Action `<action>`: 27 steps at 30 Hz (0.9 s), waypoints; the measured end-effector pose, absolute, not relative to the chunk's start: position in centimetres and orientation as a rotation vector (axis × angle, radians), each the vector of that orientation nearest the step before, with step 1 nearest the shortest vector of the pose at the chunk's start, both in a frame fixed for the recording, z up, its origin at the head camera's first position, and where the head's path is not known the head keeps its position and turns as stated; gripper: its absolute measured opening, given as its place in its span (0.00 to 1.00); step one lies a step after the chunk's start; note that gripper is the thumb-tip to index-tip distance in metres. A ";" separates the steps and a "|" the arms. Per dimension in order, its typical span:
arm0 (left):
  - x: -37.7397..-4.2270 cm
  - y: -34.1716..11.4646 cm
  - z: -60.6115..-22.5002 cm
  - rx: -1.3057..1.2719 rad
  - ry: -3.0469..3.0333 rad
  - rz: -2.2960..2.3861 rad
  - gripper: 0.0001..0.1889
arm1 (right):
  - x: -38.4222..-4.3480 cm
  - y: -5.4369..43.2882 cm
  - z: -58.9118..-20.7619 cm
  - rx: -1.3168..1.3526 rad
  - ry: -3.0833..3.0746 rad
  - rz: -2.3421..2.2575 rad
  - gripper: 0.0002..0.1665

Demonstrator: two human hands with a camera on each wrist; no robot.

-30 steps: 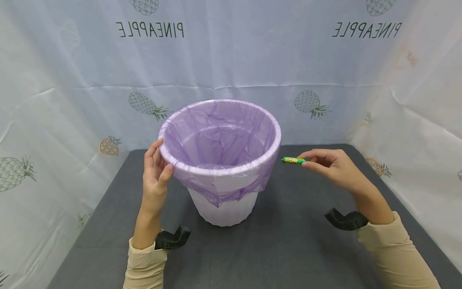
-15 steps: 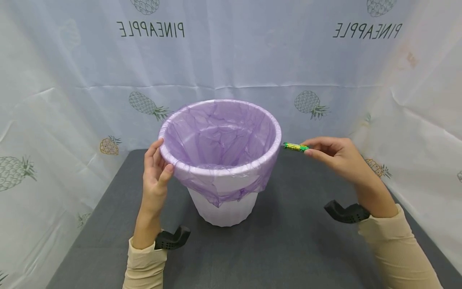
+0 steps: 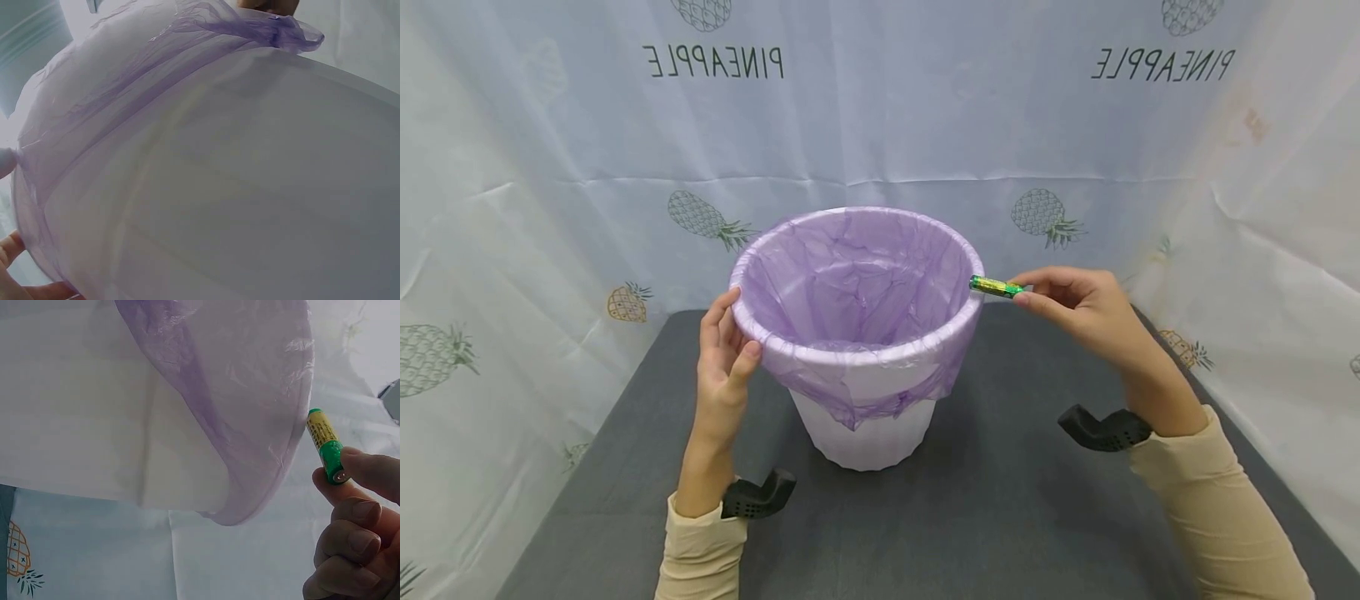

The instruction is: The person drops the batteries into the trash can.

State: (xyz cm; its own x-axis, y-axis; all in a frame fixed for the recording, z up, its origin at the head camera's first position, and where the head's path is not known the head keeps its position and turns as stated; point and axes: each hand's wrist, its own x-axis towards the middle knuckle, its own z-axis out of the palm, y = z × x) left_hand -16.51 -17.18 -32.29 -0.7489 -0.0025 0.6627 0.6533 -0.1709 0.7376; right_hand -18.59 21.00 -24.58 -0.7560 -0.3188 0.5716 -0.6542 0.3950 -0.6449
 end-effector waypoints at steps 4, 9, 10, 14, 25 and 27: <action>-16.6 -17.2 -32.4 -0.732 -1.659 -1.976 0.29 | -18.9 20.2 -24.3 0.842 -2.294 1.319 0.19; -16.5 -17.1 -32.4 -0.726 -1.657 -1.978 0.29 | -19.4 19.2 -24.2 0.871 -2.257 1.331 0.20; -16.5 -17.1 -32.3 -0.727 -1.655 -1.978 0.29 | -19.5 19.0 -24.2 0.874 -2.251 1.332 0.20; -16.6 -17.2 -32.4 -0.743 -1.653 -1.974 0.28 | -19.9 18.5 -24.3 0.866 -2.243 1.346 0.17; -16.9 -17.3 -32.6 -0.773 -1.636 -1.974 0.28 | -20.8 18.1 -24.6 0.836 -2.230 1.421 0.19; -16.9 -17.3 -32.7 -0.769 -1.636 -1.977 0.28 | -20.8 18.0 -24.7 0.847 -2.218 1.430 0.20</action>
